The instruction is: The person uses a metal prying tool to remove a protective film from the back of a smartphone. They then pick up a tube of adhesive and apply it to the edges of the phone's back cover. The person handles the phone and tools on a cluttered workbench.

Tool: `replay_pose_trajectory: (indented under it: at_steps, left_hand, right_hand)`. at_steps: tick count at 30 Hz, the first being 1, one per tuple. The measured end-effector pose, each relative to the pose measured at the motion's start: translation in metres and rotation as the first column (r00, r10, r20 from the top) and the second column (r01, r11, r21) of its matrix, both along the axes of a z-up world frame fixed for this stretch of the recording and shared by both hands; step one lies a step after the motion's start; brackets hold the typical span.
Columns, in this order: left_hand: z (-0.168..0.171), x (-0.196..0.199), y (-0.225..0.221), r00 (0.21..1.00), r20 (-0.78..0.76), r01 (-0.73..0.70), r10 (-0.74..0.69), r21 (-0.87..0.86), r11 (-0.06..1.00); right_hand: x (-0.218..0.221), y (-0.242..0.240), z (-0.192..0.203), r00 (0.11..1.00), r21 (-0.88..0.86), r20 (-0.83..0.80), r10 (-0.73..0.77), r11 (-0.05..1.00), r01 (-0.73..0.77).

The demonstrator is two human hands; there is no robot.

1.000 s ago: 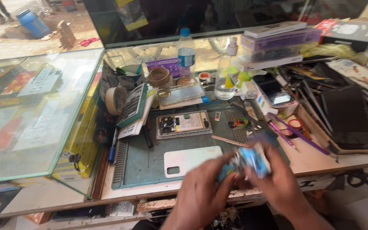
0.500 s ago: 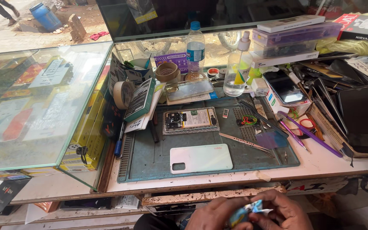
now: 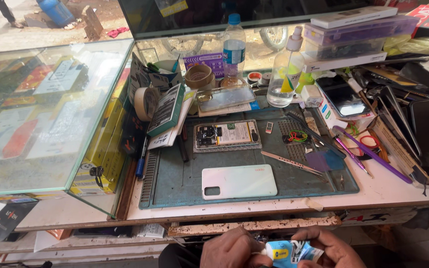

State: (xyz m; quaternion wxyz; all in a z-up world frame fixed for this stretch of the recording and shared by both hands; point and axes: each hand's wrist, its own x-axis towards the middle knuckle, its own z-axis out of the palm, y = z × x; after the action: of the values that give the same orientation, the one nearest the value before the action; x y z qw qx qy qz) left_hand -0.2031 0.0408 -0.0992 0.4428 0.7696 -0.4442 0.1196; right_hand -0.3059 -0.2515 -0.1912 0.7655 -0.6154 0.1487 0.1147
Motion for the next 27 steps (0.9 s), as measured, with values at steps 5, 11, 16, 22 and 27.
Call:
replay_pose_trajectory:
  at_steps: [5,11,16,22,27]
  left_hand:
    - [-0.016,-0.001,-0.002,0.995,0.089,-0.05,0.039,0.131,0.99]
    - [-0.017,-0.007,-0.009,0.909,-0.417,0.022,0.021,0.098,0.995]
    - [0.02,-0.006,-0.006,0.921,-0.389,0.011,-0.018,-0.019,1.0]
    - [-0.003,-0.003,-0.011,0.964,-0.241,-0.055,0.115,0.24,0.969]
    - [0.001,0.0,-0.008,0.967,-0.254,0.037,-0.002,0.134,0.99]
  right_hand:
    - [-0.007,-0.009,-0.007,1.0,0.062,-0.006,-0.017,0.998,0.018]
    - [0.003,-0.014,-0.007,0.453,-0.446,0.83,0.325,0.875,0.19]
    - [-0.008,0.014,0.011,0.702,-0.098,0.707,-0.085,0.971,0.217]
    - [-0.007,0.031,0.003,0.712,-0.213,0.699,-0.065,0.932,0.294]
    - [-0.004,0.029,0.002,0.714,-0.219,0.694,-0.098,0.915,0.338]
